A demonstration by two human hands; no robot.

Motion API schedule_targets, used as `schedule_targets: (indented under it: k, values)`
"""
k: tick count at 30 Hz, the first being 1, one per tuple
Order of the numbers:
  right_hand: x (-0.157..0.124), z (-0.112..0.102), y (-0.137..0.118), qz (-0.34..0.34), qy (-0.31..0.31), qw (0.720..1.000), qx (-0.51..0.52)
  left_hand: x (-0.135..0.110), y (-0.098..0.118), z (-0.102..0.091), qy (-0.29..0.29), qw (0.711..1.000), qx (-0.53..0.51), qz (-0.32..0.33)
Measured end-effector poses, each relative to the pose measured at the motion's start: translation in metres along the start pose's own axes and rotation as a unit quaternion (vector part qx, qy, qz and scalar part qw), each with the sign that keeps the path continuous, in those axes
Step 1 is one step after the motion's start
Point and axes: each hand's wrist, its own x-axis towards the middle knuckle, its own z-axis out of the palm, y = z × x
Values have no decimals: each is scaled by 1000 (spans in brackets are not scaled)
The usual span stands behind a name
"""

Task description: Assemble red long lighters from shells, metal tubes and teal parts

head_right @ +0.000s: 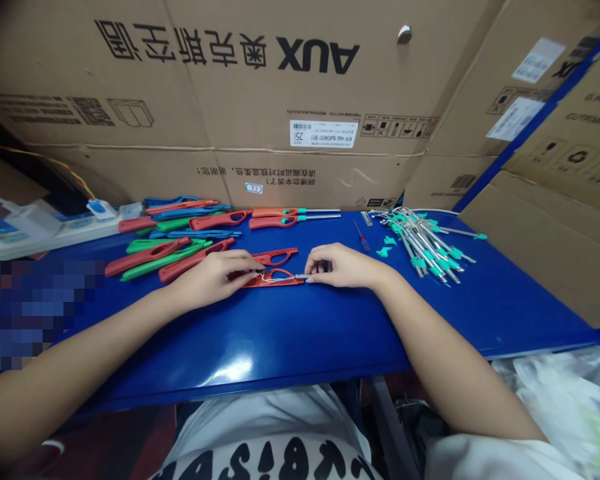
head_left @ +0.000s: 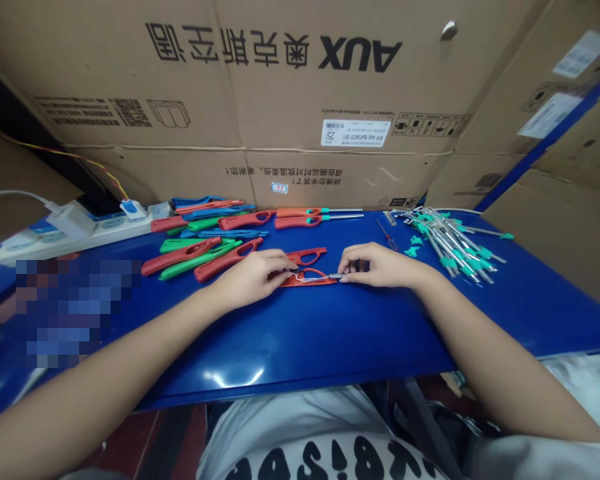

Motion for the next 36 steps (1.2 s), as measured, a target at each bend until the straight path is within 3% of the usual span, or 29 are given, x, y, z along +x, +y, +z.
schedule_targets:
  k: [9,20,27,36]
  values:
    - [-2,0,-2,-3,-17,999,-29,1,2,-1,-3,1000,0,2]
    - [2,3,-1,17,6,999,-42,0,6,-6,-19,1000,-7,-12]
    - [3,4,-7,23,13,990,-138,0,7,-10,-45,999,-9,-1]
    - [2,6,-10,57,21,988,-140,2,9,-6,-20,1000,-17,-15]
